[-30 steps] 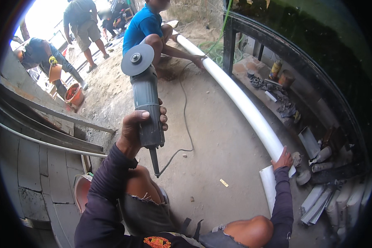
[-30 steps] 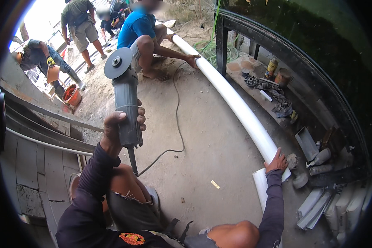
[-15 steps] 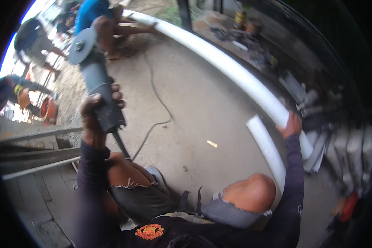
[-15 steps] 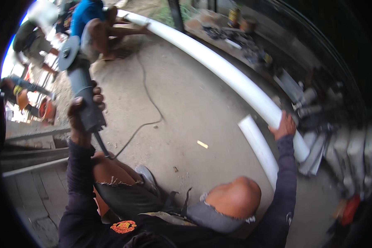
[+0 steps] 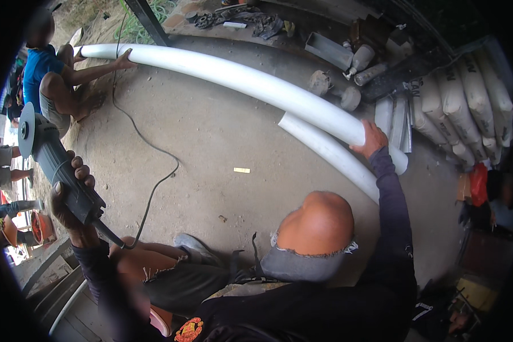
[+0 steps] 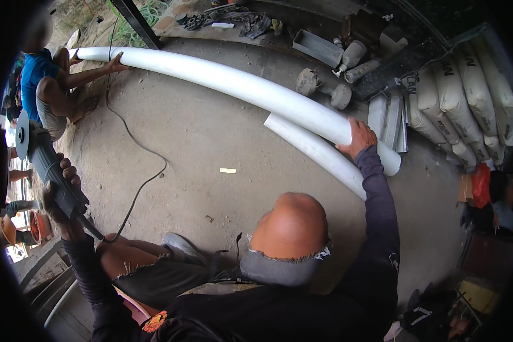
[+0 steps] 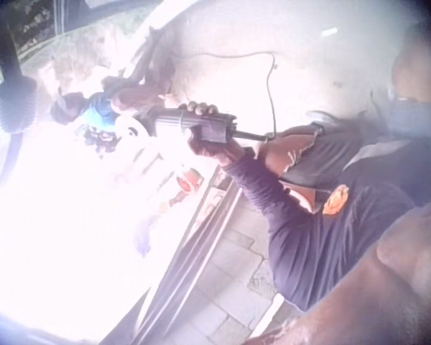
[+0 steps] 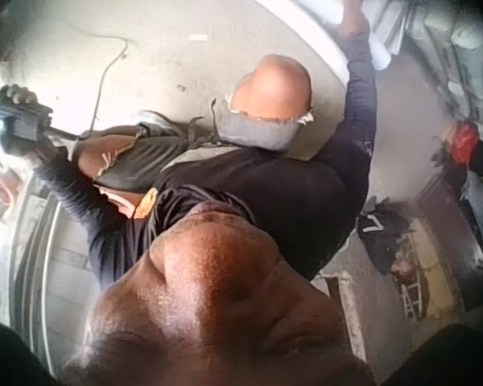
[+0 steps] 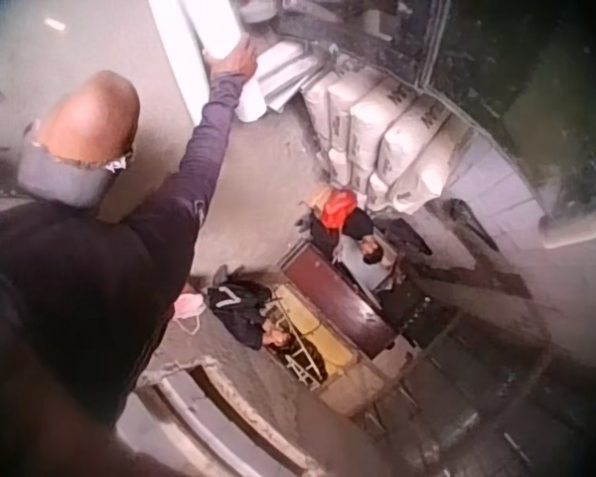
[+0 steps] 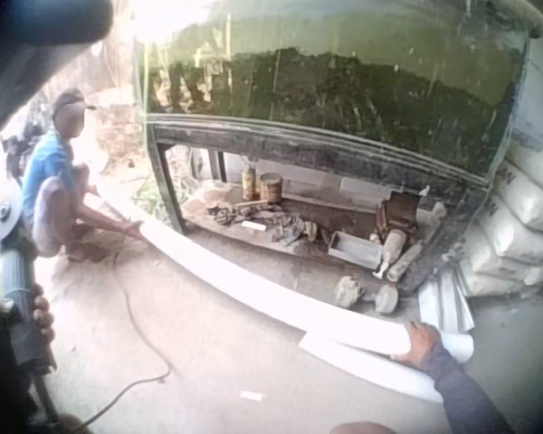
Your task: The person walks through a construction site carrying an angle grinder, then squats to cut a long white PVC pipe. After cutting the pipe, the person stands up and carries the cut section through the debris-filled room.
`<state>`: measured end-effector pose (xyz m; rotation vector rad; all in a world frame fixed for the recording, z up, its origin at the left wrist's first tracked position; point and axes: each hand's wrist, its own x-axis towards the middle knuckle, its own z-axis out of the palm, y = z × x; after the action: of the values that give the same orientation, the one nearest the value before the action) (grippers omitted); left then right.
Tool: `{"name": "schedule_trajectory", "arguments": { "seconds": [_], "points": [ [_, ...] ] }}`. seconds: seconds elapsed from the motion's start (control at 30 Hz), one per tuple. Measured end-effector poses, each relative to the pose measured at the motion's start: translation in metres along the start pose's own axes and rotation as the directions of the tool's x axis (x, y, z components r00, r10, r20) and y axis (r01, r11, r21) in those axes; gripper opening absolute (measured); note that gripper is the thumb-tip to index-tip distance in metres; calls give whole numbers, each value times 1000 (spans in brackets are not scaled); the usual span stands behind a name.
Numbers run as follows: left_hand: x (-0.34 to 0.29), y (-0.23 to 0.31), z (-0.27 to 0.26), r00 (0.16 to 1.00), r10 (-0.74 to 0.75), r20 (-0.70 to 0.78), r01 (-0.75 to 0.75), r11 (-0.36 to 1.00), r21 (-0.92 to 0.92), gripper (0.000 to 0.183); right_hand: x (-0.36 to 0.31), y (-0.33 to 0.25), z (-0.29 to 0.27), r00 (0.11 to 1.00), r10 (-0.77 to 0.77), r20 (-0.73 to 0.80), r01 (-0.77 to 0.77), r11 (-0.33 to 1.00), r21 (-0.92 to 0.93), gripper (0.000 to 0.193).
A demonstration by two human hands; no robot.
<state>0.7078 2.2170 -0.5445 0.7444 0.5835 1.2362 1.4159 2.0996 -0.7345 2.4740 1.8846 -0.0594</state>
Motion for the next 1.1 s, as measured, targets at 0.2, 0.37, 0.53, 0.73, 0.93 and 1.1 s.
{"name": "schedule_trajectory", "arguments": {
  "seconds": [0.2, 0.37, 0.53, 0.73, 0.93, 1.1],
  "points": [
    [-1, 1, 0, 1000, -11, 8, 11, 1000, -6, 76, -52, 43, -5, 932, 294, 212, -261, 950, -173, 88],
    [2, -5, 5, 999, -14, 36, 14, 1000, -1, 74, -44, -54, -64, 985, -146, 94, 9, 583, 812, 73],
    [5, -6, 9, 999, -24, 36, 23, 1000, 21, 72, -61, -215, -203, 646, -702, -301, 221, -206, 953, 56],
    [9, -4, 12, 990, -79, 119, 85, 996, -39, 73, -85, -277, -253, 350, -896, -273, 79, -263, 962, 53],
    [2, -1, 2, 995, -64, 73, 63, 998, 9, 78, -84, -286, -262, 276, -936, -219, 42, -216, 975, 51],
    [-3, -3, 4, 998, -64, 24, 64, 998, 6, 77, -19, -267, -248, 643, -727, -241, 239, -108, 965, 48]
  ]
}}
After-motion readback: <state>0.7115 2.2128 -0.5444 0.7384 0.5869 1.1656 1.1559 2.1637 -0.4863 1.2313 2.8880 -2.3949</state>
